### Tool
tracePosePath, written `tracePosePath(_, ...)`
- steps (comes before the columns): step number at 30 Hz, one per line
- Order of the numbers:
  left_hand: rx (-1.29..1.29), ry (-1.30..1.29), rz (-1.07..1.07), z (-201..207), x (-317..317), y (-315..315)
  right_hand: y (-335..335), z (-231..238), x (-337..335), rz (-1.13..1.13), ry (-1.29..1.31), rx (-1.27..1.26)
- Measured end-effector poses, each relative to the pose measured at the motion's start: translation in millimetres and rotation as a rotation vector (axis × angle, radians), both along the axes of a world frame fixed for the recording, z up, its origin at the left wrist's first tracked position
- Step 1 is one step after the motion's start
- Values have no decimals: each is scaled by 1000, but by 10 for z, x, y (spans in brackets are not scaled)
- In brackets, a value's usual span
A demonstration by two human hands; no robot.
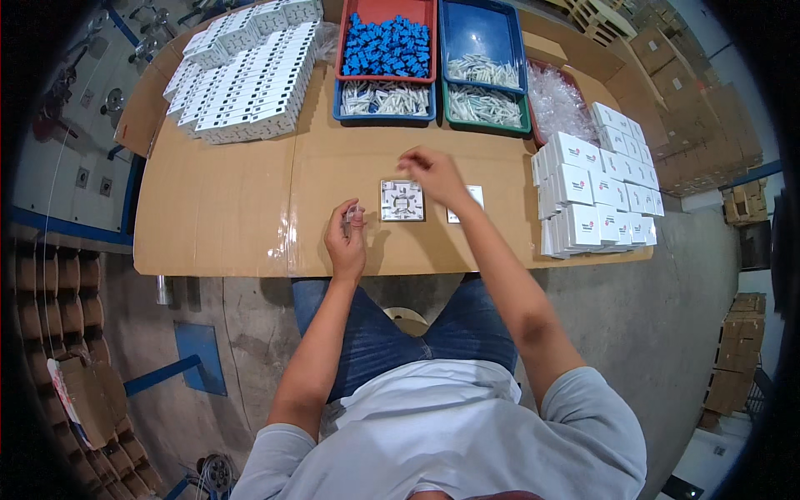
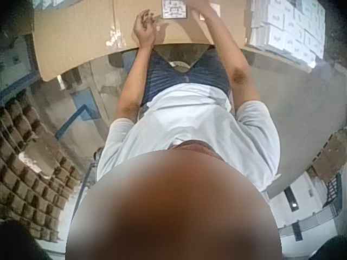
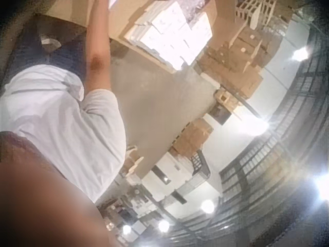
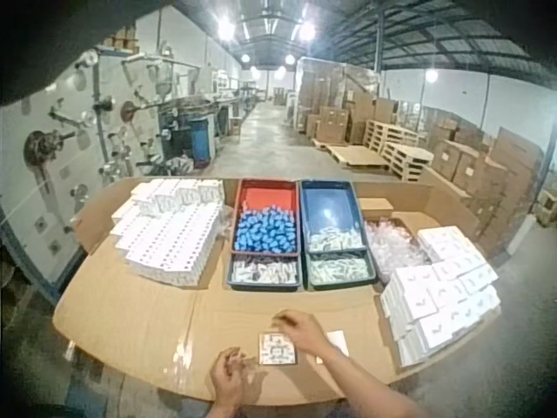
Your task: Assembling small electronic modules into white cardboard boxes and packing them with components.
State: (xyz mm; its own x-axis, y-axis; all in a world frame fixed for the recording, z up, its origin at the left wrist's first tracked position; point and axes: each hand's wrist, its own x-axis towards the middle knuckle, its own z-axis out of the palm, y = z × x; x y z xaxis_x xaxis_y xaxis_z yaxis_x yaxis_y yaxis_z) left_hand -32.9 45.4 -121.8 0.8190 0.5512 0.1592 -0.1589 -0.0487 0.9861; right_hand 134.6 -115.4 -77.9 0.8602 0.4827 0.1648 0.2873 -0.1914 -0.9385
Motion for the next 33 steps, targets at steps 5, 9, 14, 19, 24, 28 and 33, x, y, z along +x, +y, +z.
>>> tracePosePath(5, 55, 40, 25, -5, -8, 35, -452, 30, 935, -350, -280, -265)
tracePosePath(9, 126, 21, 19, -14, -9, 47, -648, -12, 1489, -342, -448, -438)
tracePosePath(14, 121, -51, -20, 37, -4, 20, -788, -41, 1935, -173, -400, -705)
tracePosePath(19, 146, -37, -21, 50, -31, 56, -641, -11, 1988, -168, -344, -781)
tracePosePath(24, 172, -30, 1, 31, 7, 35, -537, -37, 1985, -247, -333, -922)
tracePosePath(28, 191, -28, 20, 48, -7, 34, -486, 40, 1878, -314, -317, -967)
tracePosePath(33, 200, -32, -1, 98, -17, 13, -819, 115, 1905, -406, -433, -638)
